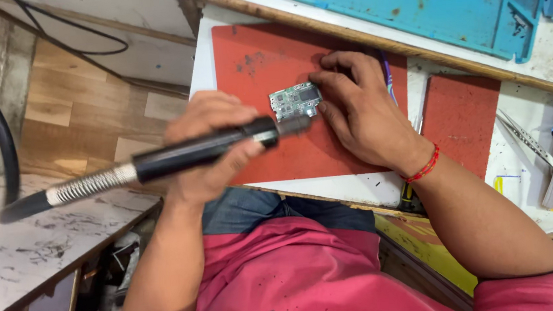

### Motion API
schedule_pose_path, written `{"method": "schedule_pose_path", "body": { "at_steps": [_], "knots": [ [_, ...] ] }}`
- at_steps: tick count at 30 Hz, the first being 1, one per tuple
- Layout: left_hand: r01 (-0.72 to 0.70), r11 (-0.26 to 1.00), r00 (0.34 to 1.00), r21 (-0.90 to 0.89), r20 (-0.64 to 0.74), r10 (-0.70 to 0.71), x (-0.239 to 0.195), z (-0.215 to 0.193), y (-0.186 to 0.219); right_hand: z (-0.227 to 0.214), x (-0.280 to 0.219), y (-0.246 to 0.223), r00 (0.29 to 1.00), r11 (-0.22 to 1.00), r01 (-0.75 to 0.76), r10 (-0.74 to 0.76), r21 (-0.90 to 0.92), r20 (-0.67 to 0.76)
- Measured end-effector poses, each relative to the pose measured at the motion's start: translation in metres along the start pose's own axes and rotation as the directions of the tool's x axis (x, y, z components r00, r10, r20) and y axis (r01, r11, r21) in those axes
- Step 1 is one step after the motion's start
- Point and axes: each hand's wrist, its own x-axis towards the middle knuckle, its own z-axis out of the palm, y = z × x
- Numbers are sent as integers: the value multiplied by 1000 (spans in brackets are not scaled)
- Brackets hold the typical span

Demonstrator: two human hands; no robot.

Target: The person cleans a small circuit board with a brush and then uses a hot air gun to heat specific components. The board is held steady on a red mat while the person alternates between brushing and applying heat.

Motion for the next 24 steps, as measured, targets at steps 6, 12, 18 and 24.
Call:
{"method": "schedule_pose_path", "body": {
  "at_steps": [6, 12, 18, 24],
  "knots": [
    [26, 998, 999, 50, -49, -23, -4, 1, -2, 2, 0, 1, 1000, 1000, -7, 7, 15, 4],
    [73, 997, 993, 40, -96, -69, -5, 4, -3, 1, 0, 3, 1000, 1000, 10, -10, 2, 2],
    [159, 986, 969, -57, -181, -167, -8, 3, -5, 1, 1, -1, 1000, 1000, -17, 17, 9, 5],
    [115, 993, 983, 8, -148, -112, -9, 4, -8, 1, 2, 0, 1000, 1000, 3, -3, -1, 0]
  ]
}}
